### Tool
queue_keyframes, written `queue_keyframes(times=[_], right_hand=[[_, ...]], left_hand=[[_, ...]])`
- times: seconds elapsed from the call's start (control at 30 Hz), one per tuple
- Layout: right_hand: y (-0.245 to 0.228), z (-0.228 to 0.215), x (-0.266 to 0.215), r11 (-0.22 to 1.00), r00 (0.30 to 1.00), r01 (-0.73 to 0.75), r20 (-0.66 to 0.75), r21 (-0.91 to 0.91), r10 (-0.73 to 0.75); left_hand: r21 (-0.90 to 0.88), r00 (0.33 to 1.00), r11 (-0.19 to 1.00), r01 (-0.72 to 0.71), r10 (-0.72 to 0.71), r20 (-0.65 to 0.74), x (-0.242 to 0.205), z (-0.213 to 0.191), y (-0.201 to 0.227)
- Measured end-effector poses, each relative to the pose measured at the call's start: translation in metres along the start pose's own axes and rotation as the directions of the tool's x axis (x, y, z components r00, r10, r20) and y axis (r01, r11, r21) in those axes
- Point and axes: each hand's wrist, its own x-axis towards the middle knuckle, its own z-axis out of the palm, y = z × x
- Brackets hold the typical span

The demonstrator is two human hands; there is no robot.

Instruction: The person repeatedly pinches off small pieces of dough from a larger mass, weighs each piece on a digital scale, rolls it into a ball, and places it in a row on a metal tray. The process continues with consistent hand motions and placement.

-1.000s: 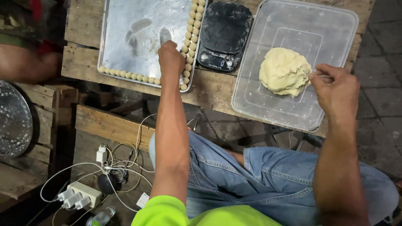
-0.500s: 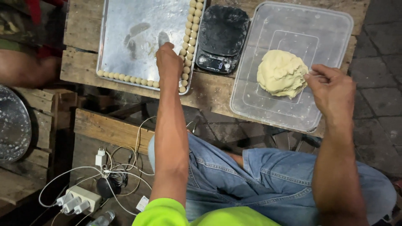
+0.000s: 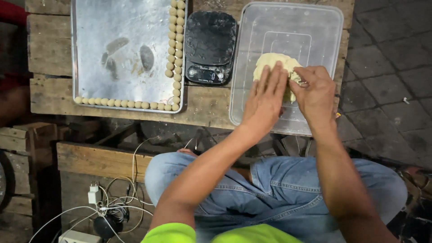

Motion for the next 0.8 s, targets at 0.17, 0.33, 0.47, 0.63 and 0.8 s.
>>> queue_keyframes(times=[0.17,0.33,0.47,0.63,0.8], right_hand=[[0.016,0.013,0.002,0.997,0.994,0.041,-0.100,-0.069,-0.048],[0.022,0.008,0.008,0.966,0.963,-0.253,-0.081,0.052,0.257],[0.039,0.009,0.010,0.728,0.833,-0.516,0.069,0.450,0.548],[0.022,0.002,0.012,0.488,0.764,-0.535,0.148,0.690,0.628],[0.024,-0.008,0.009,0.311,0.747,-0.499,0.219,0.809,0.628]], left_hand=[[0.080,0.994,0.996,-0.032,0.023,0.110,0.002,0.018,-0.009],[0.137,0.994,0.990,-0.044,0.029,0.108,0.002,0.021,-0.009],[0.225,0.996,0.973,-0.049,0.030,0.086,0.004,0.025,-0.011],[0.206,0.999,0.978,-0.035,0.026,0.048,0.005,0.025,-0.011],[0.240,0.999,0.971,-0.006,-0.007,0.054,0.005,0.021,-0.010]])
